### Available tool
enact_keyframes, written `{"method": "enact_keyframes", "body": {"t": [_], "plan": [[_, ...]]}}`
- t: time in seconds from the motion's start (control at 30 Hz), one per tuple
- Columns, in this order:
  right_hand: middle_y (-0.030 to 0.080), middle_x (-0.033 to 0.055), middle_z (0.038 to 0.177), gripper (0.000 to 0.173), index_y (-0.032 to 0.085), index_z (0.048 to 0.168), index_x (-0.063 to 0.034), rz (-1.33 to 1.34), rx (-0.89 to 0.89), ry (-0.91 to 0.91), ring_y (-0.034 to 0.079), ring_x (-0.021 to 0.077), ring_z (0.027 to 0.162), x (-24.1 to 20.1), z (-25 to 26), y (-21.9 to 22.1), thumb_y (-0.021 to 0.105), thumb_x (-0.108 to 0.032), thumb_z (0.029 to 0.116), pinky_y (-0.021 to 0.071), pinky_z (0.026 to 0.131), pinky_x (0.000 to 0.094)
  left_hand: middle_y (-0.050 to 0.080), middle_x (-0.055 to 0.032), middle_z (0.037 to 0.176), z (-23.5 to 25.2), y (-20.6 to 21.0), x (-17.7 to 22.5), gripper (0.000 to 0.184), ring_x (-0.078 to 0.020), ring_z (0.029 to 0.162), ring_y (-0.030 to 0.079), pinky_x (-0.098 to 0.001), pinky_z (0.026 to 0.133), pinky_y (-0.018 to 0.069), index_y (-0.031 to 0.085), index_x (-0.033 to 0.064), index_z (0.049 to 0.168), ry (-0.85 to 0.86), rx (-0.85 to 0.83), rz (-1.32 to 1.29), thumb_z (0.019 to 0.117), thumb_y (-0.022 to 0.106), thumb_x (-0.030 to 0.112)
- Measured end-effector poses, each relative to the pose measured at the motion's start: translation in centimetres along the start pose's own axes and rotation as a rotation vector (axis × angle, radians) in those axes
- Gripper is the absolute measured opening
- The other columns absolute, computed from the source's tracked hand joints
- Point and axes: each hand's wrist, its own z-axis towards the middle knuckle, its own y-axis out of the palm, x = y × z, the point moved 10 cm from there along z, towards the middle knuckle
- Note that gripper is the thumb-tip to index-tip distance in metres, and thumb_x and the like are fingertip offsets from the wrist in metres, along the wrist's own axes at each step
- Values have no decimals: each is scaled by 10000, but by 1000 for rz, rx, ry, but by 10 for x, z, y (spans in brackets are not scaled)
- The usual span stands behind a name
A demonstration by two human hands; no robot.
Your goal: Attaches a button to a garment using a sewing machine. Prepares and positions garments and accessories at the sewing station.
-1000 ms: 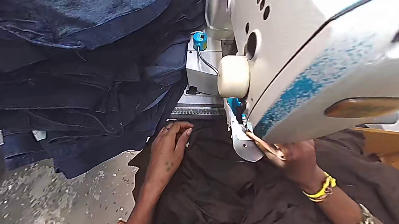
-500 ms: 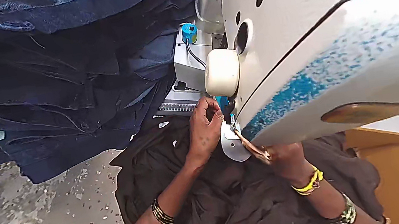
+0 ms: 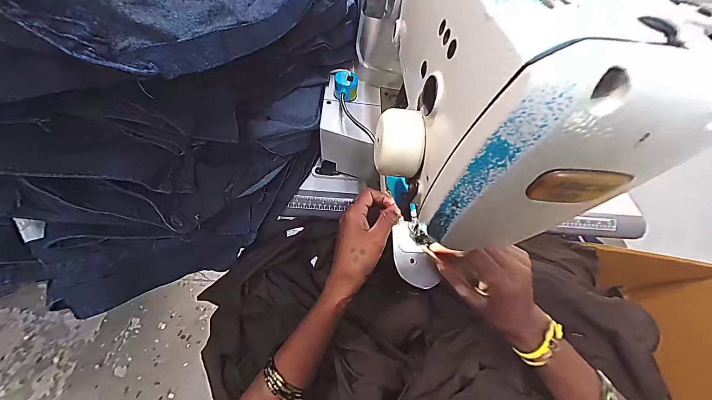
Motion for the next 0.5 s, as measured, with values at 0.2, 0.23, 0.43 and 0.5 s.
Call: {"method": "enact_keyframes", "body": {"t": [0.2, 0.23, 0.43, 0.5], "plan": [[722, 163, 801, 200, 713, 892, 15, -216, -69, 288, 724, 280, 733, 82, -8, -18, 654, -173, 928, 570, 641, 412, 698, -98, 1037, -28, -59, 4, 308, -178, 923, 657, -403, 848, 537, 709, 39, 1092, 77, -63, 490, 1018, 584, 311], [719, 202, 820, 199, 719, 921, 41, -244, -106, 354, 723, 346, 735, 107, -13, -15, 651, -146, 937, 562, 635, 489, 699, -130, 1066, -33, -76, 0, 314, -245, 972, 662, -480, 887, 525, 713, 38, 1107, 69, -51, 590, 1022, 578, 309], [699, 109, 878, 271, 691, 1011, 54, 166, -166, 643, 664, 115, 800, 113, -12, 0, 704, -187, 888, 544, 747, 299, 702, -190, 1106, -65, -161, -8, 341, -403, 1120, 633, -618, 971, 462, 721, 36, 1093, 69, 94, 848, 1008, 561, 325], [674, 1, 870, 358, 650, 1062, 49, 429, -245, 752, 632, -25, 787, 79, -15, 23, 752, -188, 813, 547, 738, 189, 701, -176, 1106, -73, -176, -14, 370, -364, 1102, 644, -594, 956, 476, 716, 46, 1106, 32, 108, 839, 1010, 542, 357]]}}
